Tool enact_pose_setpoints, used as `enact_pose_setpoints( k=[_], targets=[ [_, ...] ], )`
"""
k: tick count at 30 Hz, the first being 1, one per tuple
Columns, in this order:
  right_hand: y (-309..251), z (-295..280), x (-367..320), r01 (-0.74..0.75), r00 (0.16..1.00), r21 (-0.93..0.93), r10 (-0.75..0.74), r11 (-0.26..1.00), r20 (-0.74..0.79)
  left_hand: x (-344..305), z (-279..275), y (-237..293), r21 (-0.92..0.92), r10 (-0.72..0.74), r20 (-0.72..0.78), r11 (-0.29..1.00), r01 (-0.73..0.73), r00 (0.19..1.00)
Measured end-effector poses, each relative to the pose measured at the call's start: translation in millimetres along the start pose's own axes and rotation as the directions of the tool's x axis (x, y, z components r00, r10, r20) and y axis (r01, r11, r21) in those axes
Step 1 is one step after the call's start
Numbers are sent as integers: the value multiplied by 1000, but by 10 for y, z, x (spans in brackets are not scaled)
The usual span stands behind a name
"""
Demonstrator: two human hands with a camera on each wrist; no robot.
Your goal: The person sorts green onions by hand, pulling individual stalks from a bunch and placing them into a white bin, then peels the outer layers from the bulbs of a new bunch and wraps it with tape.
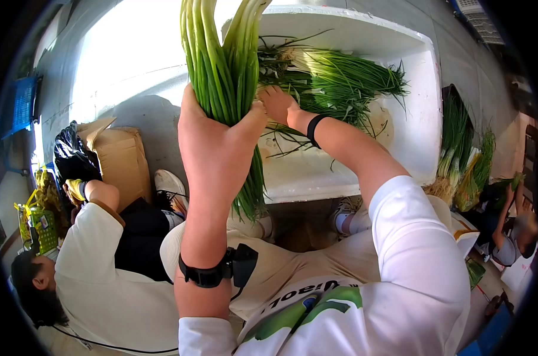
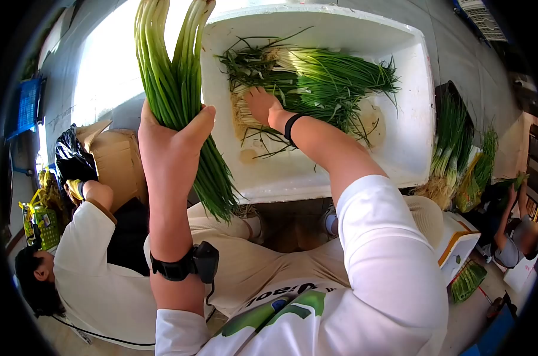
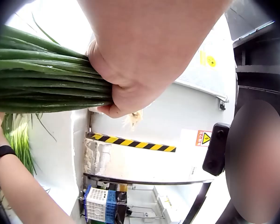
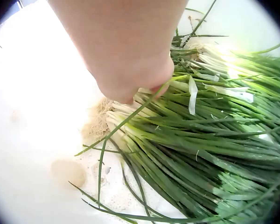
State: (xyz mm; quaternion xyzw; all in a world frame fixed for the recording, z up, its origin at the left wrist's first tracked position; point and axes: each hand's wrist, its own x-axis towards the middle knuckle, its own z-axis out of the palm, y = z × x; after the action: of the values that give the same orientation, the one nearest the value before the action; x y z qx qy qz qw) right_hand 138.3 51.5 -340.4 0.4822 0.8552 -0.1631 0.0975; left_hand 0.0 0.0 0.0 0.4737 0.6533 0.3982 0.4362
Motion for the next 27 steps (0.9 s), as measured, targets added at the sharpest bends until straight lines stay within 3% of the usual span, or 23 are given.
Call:
enact_pose_setpoints(
  k=[10,15,17,21,27],
  targets=[
    [-72,-163,60,-69,995,154,79,986,-59,19,19,-5,5,-1,5,1000,1,1000],
    [-86,-243,12,-58,997,108,64,992,-51,15,11,-15,-16,-11,14,1000,11,1000],
    [-119,-265,9,-29,999,-18,28,999,-17,9,12,-17,4,-1,-5,1000,1,1000],
    [-127,-130,20,-1,997,-19,-1,1000,-76,21,19,-47,-33,-7,-6,999,7,1000],
    [-139,-258,12,-6,1000,-22,6,1000,27,21,4,-27,-30,-21,13,999,21,1000]
  ],
)
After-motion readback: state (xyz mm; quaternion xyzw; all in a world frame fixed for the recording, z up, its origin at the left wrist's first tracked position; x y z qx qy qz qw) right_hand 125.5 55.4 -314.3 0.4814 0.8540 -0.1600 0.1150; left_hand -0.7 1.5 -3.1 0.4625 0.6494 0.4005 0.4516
